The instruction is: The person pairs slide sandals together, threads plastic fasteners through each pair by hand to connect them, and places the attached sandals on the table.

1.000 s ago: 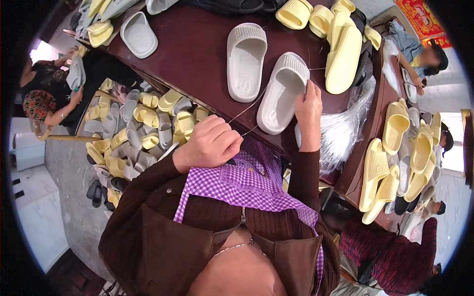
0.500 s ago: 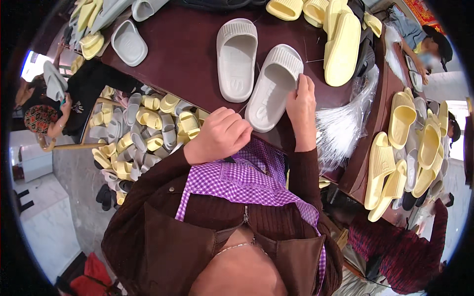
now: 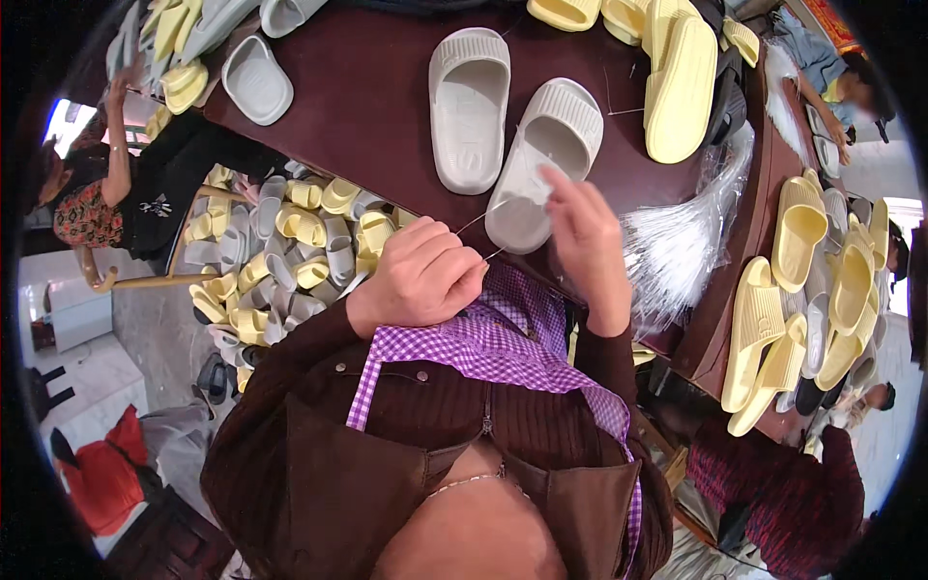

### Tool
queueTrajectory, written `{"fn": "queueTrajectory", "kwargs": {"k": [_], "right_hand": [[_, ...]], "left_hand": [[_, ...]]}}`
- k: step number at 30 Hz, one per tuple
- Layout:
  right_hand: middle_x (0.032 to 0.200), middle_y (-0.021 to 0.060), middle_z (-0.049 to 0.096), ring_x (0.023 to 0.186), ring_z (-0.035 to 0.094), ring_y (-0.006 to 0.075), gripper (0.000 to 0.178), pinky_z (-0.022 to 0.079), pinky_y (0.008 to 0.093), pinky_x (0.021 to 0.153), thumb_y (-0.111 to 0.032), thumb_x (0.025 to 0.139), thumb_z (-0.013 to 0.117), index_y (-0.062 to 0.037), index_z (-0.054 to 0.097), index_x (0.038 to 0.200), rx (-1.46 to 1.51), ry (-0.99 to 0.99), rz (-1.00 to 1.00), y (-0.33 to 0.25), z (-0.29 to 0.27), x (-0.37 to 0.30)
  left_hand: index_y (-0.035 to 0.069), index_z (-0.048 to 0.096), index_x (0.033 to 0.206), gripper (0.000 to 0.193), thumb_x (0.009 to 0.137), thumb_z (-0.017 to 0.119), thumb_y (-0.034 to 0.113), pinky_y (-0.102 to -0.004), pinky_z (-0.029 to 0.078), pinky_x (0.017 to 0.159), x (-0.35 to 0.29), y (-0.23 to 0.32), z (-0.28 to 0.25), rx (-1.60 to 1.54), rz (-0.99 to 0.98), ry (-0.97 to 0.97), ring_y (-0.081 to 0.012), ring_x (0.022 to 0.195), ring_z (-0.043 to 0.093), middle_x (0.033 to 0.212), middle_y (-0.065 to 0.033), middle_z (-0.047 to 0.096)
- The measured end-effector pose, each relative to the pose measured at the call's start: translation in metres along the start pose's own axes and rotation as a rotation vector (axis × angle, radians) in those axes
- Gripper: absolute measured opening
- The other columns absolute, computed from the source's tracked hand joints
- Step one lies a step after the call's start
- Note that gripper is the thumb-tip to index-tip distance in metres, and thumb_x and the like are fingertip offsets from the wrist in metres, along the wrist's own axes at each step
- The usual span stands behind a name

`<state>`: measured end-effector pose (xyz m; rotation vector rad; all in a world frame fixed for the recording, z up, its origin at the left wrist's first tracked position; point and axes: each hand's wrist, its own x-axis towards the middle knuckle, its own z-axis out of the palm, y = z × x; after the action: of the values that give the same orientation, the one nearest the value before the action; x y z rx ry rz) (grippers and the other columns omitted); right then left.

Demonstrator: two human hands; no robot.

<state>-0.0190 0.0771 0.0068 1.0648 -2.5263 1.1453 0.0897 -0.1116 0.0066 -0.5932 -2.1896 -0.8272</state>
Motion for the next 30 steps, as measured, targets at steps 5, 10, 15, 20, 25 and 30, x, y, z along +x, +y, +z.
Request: {"fn": "queueTrajectory", "kwargs": {"k": [5, 10, 15, 20, 25, 30], "right_hand": [[0.082, 0.0129, 0.062, 0.076, 0.060, 0.0291, 0.021, 0.050, 0.0361, 0.067, 0.004, 0.077, 0.062, -0.0008, 0.065, 0.098, 0.054, -0.085, -0.156, 0.003, 0.004, -0.004], [0.081, 0.0118, 0.062, 0.074, 0.060, 0.0282, 0.018, 0.049, 0.0361, 0.066, 0.004, 0.075, 0.063, -0.0007, 0.064, 0.092, -0.041, -0.013, -0.180, -0.007, -0.010, -0.012], [0.081, 0.0109, 0.062, 0.073, 0.059, 0.0281, 0.018, 0.049, 0.0373, 0.065, 0.004, 0.072, 0.063, -0.0008, 0.063, 0.089, -0.184, 0.016, -0.212, -0.008, -0.010, -0.009], [0.081, 0.0118, 0.061, 0.075, 0.060, 0.0290, 0.016, 0.049, 0.0384, 0.066, 0.002, 0.073, 0.061, -0.0012, 0.063, 0.089, -0.232, 0.018, -0.231, 0.018, 0.011, 0.005], [0.082, 0.0126, 0.061, 0.078, 0.061, 0.0295, 0.015, 0.050, 0.0385, 0.068, -0.001, 0.076, 0.059, -0.0017, 0.063, 0.090, -0.288, 0.023, -0.213, 0.027, 0.017, 0.029], [0.080, 0.0114, 0.061, 0.076, 0.060, 0.0286, 0.014, 0.050, 0.0377, 0.068, -0.001, 0.075, 0.060, -0.0025, 0.063, 0.089, -0.314, 0.027, -0.240, 0.019, 0.017, 0.030]], "left_hand": [[0.003, 0.053, 0.070, 0.017, 0.062, 0.067, -0.003, -0.0336, 0.038, 0.048, 0.002, 0.001, 0.005, -0.001, -0.020, -0.003, -0.0228, 0.052, 0.047, 0.060, -0.0067, 0.045], [0.001, 0.055, 0.073, 0.018, 0.062, 0.067, -0.007, -0.0344, 0.038, 0.049, -0.005, -0.005, -0.001, 0.010, -0.047, -0.001, -0.0245, 0.052, 0.048, 0.060, -0.0077, 0.048], [0.001, 0.055, 0.073, 0.016, 0.065, 0.066, -0.006, -0.0354, 0.040, 0.051, -0.007, -0.012, 0.004, 0.047, -0.100, -0.030, -0.0260, 0.054, 0.049, 0.062, -0.0086, 0.050], [0.002, 0.055, 0.072, 0.012, 0.069, 0.067, 0.000, -0.0370, 0.042, 0.054, -0.010, -0.031, 0.020, 0.147, -0.156, -0.022, -0.0283, 0.056, 0.052, 0.064, -0.0102, 0.053], [0.003, 0.055, 0.071, 0.011, 0.072, 0.066, 0.003, -0.0378, 0.043, 0.055, 0.002, -0.046, 0.030, 0.240, -0.147, -0.029, -0.0292, 0.058, 0.054, 0.065, -0.0108, 0.055], [0.003, 0.055, 0.070, 0.011, 0.072, 0.065, 0.004, -0.0378, 0.043, 0.055, 0.006, -0.045, 0.033, 0.259, -0.201, -0.002, -0.0286, 0.059, 0.056, 0.064, -0.0105, 0.055]]}}
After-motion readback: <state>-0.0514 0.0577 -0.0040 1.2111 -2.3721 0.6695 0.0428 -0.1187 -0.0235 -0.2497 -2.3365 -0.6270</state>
